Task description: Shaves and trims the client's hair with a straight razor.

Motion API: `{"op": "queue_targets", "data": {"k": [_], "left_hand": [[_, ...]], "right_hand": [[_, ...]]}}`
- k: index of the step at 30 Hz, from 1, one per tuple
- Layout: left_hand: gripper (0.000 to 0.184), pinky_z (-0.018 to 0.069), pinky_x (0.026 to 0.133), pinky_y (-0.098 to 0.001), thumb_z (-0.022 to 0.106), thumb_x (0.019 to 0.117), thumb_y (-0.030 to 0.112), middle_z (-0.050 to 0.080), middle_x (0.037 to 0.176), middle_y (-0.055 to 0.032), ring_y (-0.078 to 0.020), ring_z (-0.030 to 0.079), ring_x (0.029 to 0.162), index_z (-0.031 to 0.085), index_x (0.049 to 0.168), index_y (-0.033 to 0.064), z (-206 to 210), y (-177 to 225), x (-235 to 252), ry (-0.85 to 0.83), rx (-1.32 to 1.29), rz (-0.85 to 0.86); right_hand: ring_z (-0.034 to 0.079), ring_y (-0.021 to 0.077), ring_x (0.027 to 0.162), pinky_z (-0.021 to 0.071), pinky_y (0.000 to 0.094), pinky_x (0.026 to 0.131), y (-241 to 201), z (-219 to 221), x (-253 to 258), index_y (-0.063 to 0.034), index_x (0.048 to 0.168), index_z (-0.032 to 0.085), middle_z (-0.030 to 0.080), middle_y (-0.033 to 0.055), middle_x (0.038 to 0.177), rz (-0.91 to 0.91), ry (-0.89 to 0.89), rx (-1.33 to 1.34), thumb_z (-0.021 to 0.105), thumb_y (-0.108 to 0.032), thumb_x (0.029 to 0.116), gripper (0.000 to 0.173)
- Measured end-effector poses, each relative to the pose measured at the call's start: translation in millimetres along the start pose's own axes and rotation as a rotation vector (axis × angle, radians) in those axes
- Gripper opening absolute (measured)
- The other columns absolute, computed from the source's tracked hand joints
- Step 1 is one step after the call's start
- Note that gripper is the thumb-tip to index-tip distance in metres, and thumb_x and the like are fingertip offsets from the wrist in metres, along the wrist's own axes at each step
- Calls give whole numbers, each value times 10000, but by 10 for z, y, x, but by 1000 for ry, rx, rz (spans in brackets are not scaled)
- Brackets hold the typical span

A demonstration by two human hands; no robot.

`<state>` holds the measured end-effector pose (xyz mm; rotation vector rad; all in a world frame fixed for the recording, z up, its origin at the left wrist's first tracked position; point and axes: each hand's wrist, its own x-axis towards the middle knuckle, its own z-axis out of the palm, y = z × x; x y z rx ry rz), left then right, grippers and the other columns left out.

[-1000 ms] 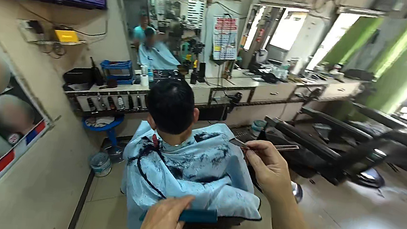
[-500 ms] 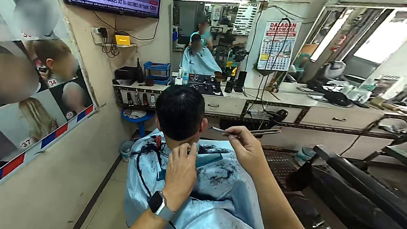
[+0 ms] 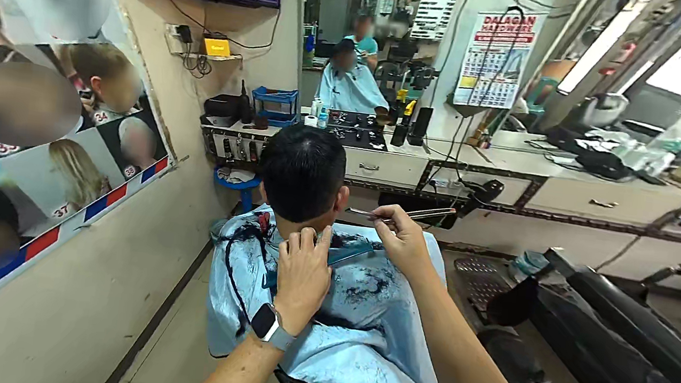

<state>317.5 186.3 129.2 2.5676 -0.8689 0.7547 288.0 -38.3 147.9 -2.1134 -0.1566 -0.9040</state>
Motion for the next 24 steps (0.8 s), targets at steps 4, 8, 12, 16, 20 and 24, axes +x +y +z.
{"op": "queue_targets", "data": {"k": [4,8,12,16,20,24], "left_hand": [[582,471,888,-540,708,851,303,641,1188,-129,-358,603,1082,616,1425,291,71,70,-6,31,56,-78],[548,474,910,-549,716,855,319,651,1197,-119,-359,608,1104,638,1397,297,144,115,-40,79,98,-108],[515,478,926,-539,695,861,288,655,1213,-99,-349,605,1124,653,1373,316,203,103,-90,132,125,-117],[467,480,941,-524,653,904,334,654,1225,-91,-344,595,1151,656,1370,335,227,95,-129,130,142,-121],[459,482,952,-506,644,921,360,643,1241,-83,-332,580,1179,648,1380,346,213,102,-128,112,152,-131],[422,483,958,-501,631,932,365,644,1235,-89,-331,574,1182,674,1350,331,217,114,-128,122,164,-143]], "right_hand": [[697,87,950,603,303,852,222,89,166,-82,1122,694,720,28,1058,-47,-105,44,577,-132,994,180],[697,90,975,600,313,881,340,113,310,-81,1142,691,721,36,1079,-99,-219,65,612,-121,1003,165],[695,96,996,587,329,918,437,201,471,-68,1125,701,724,41,1074,-203,-268,80,618,-86,993,157],[703,101,982,594,335,907,516,273,535,-79,1117,705,731,36,1067,-265,-284,74,619,-95,993,152],[703,147,995,582,401,915,524,313,574,-88,1127,707,734,41,1080,-289,-281,43,605,-105,1003,162],[697,173,1067,564,427,972,539,334,597,-84,1136,712,730,50,1118,-337,-246,16,603,-93,1003,172]]}}
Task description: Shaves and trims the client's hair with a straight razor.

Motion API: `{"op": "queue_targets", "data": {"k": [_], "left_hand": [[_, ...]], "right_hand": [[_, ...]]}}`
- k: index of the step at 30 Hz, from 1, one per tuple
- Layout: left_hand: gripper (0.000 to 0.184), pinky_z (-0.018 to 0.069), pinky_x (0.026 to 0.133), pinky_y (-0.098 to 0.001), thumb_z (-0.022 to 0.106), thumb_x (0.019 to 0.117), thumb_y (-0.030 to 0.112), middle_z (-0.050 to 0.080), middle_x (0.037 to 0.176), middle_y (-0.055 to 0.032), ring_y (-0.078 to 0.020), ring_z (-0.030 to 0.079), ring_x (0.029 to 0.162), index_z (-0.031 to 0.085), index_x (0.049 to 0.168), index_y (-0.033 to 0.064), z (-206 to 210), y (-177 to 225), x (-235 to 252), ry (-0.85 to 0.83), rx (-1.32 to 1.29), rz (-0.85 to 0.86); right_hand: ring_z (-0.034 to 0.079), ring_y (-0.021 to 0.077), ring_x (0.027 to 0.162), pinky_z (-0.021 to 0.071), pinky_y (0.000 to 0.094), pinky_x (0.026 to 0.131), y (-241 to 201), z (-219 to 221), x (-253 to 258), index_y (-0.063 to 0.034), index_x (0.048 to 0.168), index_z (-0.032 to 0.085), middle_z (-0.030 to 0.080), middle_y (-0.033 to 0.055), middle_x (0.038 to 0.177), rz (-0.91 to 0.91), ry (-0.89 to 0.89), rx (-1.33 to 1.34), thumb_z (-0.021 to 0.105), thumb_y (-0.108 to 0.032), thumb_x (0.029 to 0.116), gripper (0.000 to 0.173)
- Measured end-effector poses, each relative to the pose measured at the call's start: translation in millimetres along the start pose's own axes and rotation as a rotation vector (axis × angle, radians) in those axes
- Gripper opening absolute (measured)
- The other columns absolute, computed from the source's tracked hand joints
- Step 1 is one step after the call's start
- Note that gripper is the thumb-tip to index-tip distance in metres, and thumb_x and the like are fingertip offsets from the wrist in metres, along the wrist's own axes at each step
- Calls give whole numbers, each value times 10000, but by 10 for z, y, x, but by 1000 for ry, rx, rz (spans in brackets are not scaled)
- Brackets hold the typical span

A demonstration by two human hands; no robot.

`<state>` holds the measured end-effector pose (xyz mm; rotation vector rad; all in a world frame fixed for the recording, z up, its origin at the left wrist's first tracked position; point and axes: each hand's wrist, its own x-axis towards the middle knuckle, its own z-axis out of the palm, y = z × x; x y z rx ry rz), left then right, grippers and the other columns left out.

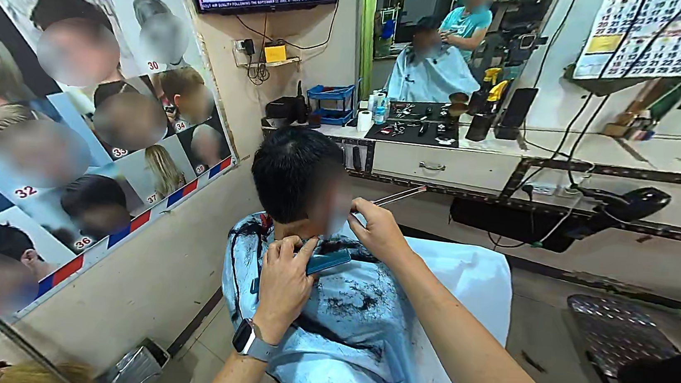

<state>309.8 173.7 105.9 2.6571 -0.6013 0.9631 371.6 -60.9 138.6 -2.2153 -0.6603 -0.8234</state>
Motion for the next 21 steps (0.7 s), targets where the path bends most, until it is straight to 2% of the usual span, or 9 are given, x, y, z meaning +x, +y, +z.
{"op": "queue_targets", "data": {"k": [6,9,14,17,21], "left_hand": [[381,486,955,-511,620,942,359,646,1216,-93,-333,576,1163,705,1309,303,0,21,-21,3,-34,-16],[372,482,962,-498,622,944,358,646,1210,-82,-321,573,1166,709,1302,306,5,25,-31,8,-34,-25],[372,477,962,-484,608,953,376,642,1211,-70,-309,565,1172,706,1306,314,8,28,-46,1,-32,-35],[379,477,962,-481,616,947,370,639,1215,-65,-307,563,1175,701,1313,317,17,30,-49,12,-35,-32],[385,473,969,-480,617,942,365,640,1213,-68,-314,559,1177,702,1314,312,20,33,-63,21,-43,-27]], "right_hand": [[710,201,1031,587,433,922,19,17,0,-79,1108,715,730,68,1090,-105,-3,-58,596,-86,998,162],[701,193,1061,577,423,950,12,1,17,-73,1113,717,727,69,1114,-107,10,-26,604,-84,997,163],[702,198,1037,576,432,924,30,4,17,-75,1103,716,726,68,1090,-102,-37,-33,601,-96,1000,156],[698,174,1034,581,395,932,39,-12,41,-76,1102,720,722,60,1092,-99,-4,-4,607,-90,995,156],[700,195,1052,570,432,944,75,30,42,-72,1098,716,725,73,1094,-115,-80,-7,586,-110,1009,162]]}}
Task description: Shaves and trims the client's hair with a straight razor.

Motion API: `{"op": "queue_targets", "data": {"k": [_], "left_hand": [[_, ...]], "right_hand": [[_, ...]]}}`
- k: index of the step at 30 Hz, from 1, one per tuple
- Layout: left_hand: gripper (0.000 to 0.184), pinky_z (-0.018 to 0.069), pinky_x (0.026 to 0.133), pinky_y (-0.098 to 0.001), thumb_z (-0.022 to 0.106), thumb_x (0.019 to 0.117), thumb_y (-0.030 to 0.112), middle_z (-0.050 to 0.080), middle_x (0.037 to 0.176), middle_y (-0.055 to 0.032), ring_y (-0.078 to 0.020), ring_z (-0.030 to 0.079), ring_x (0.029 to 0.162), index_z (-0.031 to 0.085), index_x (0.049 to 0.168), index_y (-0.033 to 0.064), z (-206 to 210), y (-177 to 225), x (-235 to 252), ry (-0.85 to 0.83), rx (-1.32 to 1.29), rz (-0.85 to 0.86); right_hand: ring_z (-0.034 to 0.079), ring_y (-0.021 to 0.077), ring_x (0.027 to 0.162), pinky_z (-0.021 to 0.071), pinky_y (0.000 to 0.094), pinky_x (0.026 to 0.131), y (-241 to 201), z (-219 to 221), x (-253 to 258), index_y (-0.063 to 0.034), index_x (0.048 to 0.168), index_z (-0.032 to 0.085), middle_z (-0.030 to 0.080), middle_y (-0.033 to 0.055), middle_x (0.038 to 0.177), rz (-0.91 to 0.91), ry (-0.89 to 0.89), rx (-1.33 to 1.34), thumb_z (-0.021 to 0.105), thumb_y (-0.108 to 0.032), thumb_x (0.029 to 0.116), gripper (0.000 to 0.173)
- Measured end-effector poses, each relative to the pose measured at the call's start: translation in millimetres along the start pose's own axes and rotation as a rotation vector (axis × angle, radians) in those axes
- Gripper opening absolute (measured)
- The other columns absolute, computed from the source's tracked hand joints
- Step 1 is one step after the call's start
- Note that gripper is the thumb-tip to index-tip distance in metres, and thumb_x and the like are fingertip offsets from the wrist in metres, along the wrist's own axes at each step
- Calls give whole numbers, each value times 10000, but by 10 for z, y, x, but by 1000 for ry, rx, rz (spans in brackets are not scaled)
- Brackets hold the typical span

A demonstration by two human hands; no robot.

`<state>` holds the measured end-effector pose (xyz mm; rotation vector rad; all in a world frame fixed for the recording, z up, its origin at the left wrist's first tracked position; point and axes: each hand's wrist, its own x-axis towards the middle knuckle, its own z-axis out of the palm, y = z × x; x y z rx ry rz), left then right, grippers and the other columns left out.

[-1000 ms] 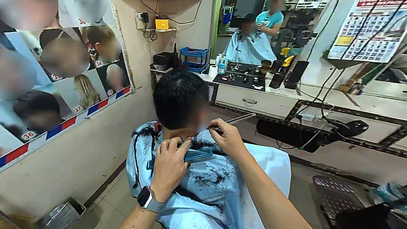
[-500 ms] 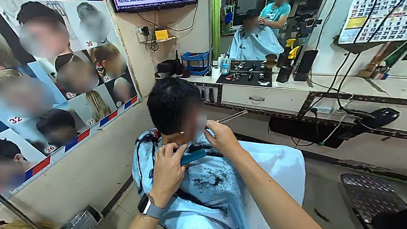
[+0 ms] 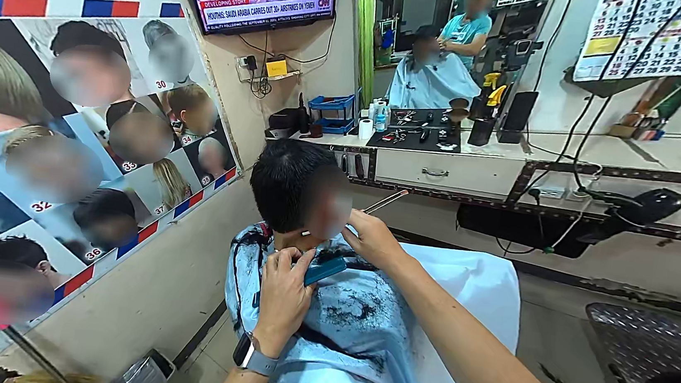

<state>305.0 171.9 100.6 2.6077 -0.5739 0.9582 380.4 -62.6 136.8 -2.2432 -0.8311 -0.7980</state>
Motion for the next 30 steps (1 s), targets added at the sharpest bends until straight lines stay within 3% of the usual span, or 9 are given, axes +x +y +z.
{"op": "queue_targets", "data": {"k": [4,8,19,23,28,30], "left_hand": [[389,472,974,-474,613,940,352,642,1212,-67,-307,559,1184,701,1317,314,-2,8,-9,4,-1,0],[397,477,970,-471,614,942,350,643,1216,-67,-306,561,1183,696,1328,316,-13,5,-21,4,-1,-3],[397,476,987,-483,599,954,351,648,1226,-72,-316,559,1205,691,1338,310,-9,4,-39,5,-18,1],[395,468,1014,-474,596,958,350,649,1244,-63,-305,559,1219,689,1340,306,0,-9,-62,7,-25,3],[434,492,1014,-466,592,970,322,649,1254,-102,-306,585,1199,652,1393,245,-32,-31,-56,38,-80,-8],[418,493,1015,-453,584,978,326,647,1248,-103,-298,587,1197,666,1376,228,-27,-38,-63,55,-81,-8]], "right_hand": [[697,167,1046,575,387,951,4,-17,29,-67,1100,721,723,63,1092,0,34,40,600,-103,1002,160],[704,202,1021,574,426,917,7,6,3,-72,1095,722,725,76,1066,-22,-49,18,590,-116,1008,164],[698,176,1036,572,398,954,-4,-2,4,-64,1096,724,723,72,1081,19,-51,76,603,-108,1004,158],[697,174,1020,565,401,947,-11,-8,-22,-75,1090,729,723,73,1053,28,-143,106,586,-128,1013,170],[675,109,984,588,330,879,-203,-107,-31,-120,1108,737,698,21,1088,83,128,116,592,-140,999,182],[666,137,987,585,357,860,-251,-73,-22,-131,1104,741,681,38,1080,43,170,44,606,-147,990,177]]}}
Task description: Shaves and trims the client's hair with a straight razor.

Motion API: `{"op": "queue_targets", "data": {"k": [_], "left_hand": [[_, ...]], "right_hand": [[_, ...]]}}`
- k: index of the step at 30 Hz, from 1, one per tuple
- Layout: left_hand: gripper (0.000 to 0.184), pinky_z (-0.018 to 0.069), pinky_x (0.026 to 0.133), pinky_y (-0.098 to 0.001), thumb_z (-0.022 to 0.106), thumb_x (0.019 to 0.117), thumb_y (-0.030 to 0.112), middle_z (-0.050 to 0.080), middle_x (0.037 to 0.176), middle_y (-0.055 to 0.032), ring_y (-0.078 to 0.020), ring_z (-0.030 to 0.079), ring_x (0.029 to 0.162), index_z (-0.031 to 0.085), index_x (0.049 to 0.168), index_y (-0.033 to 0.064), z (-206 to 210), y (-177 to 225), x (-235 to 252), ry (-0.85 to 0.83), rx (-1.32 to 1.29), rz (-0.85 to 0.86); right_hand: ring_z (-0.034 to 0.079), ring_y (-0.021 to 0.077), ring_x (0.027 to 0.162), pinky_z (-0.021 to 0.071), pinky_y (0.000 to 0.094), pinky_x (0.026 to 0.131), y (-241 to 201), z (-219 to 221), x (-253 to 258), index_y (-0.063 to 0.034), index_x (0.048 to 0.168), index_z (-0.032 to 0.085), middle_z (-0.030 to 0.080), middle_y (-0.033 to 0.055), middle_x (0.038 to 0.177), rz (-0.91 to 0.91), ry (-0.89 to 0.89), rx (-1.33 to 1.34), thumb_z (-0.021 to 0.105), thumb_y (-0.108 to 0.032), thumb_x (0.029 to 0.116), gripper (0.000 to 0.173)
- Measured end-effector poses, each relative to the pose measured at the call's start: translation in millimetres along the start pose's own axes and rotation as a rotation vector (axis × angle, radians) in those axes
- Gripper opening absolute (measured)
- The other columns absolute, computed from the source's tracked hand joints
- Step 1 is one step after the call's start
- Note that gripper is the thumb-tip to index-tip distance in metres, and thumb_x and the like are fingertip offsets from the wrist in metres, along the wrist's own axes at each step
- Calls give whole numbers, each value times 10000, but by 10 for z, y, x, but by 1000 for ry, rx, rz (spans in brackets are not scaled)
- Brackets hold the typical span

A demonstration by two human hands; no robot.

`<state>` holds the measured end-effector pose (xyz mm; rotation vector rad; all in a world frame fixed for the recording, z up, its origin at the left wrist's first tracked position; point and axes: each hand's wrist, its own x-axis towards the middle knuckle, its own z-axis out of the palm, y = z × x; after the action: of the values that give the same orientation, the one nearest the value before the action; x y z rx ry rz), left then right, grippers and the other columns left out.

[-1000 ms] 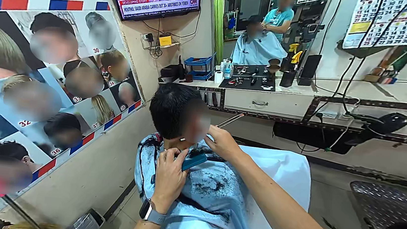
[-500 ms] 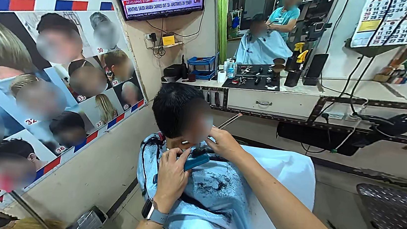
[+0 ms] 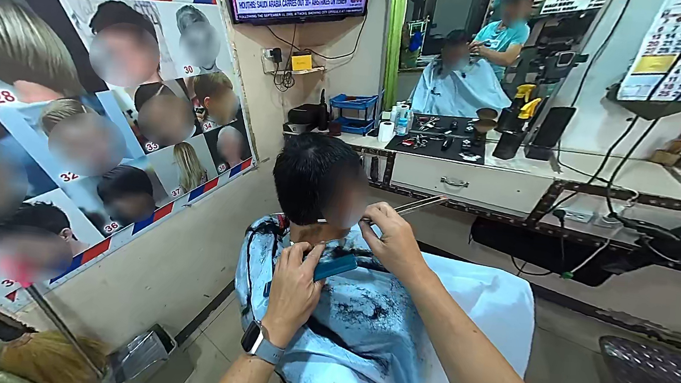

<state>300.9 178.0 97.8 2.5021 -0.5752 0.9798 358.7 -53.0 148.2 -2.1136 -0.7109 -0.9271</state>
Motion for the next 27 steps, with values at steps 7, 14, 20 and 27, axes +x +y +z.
{"op": "queue_targets", "data": {"k": [7,14,20,27], "left_hand": [[397,489,1022,-428,589,976,313,646,1249,-85,-285,579,1204,683,1351,220,10,-31,-17,-7,7,0],[386,503,1005,-444,608,965,304,658,1232,-89,-294,593,1191,696,1330,214,12,-37,-1,-9,-10,-6],[390,501,1006,-429,608,965,300,655,1229,-85,-282,592,1187,694,1336,217,5,-37,2,-20,-15,-12],[395,497,1016,-426,607,965,303,655,1232,-77,-270,589,1195,690,1342,218,5,-39,-11,-19,-29,-15]], "right_hand": [[657,187,988,567,406,803,-63,73,47,-142,1095,749,659,65,1089,-52,-9,-111,607,-160,991,177],[658,220,949,560,438,779,-72,125,37,-152,1080,754,657,77,1035,-50,-55,-194,598,-167,998,177],[652,209,965,559,421,800,-43,140,49,-150,1098,755,654,78,1056,-32,-49,-150,584,-170,1010,193],[654,194,945,573,405,788,-32,154,57,-149,1108,746,652,70,1039,-20,-80,-135,576,-173,1013,196]]}}
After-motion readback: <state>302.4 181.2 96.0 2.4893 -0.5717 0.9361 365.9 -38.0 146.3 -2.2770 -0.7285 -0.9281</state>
